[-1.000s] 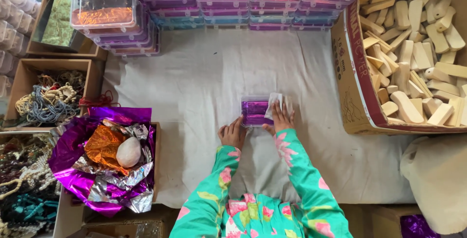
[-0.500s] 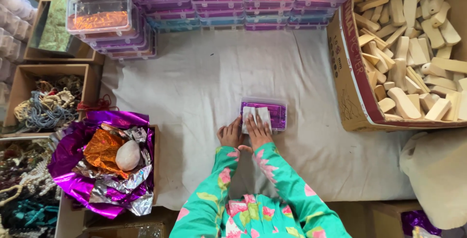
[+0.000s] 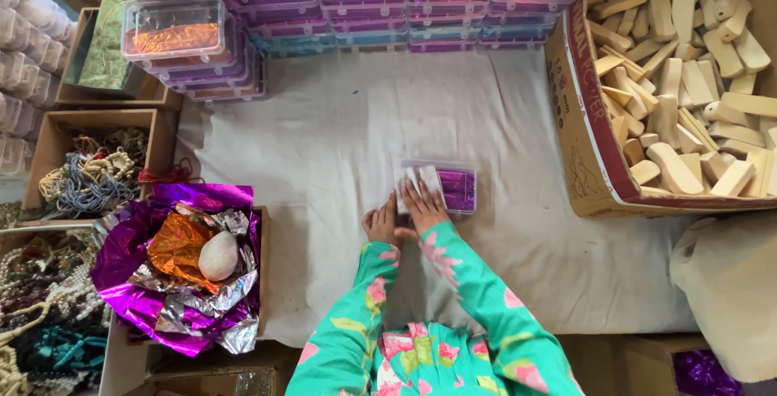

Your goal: Wrap small wooden blocks in foil and paper packaging.

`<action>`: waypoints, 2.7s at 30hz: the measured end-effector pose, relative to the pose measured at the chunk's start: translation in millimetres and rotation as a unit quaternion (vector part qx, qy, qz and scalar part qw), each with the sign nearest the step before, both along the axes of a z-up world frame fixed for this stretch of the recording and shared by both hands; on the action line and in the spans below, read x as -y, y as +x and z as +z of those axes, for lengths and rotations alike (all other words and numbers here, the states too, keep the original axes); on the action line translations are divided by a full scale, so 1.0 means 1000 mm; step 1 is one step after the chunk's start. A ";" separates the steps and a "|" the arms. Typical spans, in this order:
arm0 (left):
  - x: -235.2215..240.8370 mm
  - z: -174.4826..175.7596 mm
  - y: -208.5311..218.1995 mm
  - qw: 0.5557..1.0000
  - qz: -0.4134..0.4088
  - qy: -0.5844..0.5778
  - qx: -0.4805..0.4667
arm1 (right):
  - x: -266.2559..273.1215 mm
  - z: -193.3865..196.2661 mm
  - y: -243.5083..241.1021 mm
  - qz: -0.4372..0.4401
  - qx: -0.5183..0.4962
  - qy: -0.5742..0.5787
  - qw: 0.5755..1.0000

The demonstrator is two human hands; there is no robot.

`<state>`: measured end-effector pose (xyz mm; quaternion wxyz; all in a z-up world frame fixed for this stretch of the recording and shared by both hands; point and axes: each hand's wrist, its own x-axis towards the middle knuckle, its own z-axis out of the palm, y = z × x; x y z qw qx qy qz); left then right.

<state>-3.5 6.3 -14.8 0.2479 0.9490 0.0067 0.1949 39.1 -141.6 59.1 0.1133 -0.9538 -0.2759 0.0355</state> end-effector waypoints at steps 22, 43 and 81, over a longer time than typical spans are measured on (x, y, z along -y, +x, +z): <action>0.004 0.022 -0.002 0.999 0.002 0.009 0.033 | 0.002 -0.012 0.008 -0.032 0.071 0.003 0.997; 0.000 -0.050 0.006 0.999 0.035 0.030 0.012 | -0.019 -0.025 0.021 -0.029 0.036 -0.007 0.999; 0.004 0.033 -0.003 0.999 -0.013 0.009 0.031 | 0.004 -0.013 0.062 -0.031 0.014 -0.038 0.999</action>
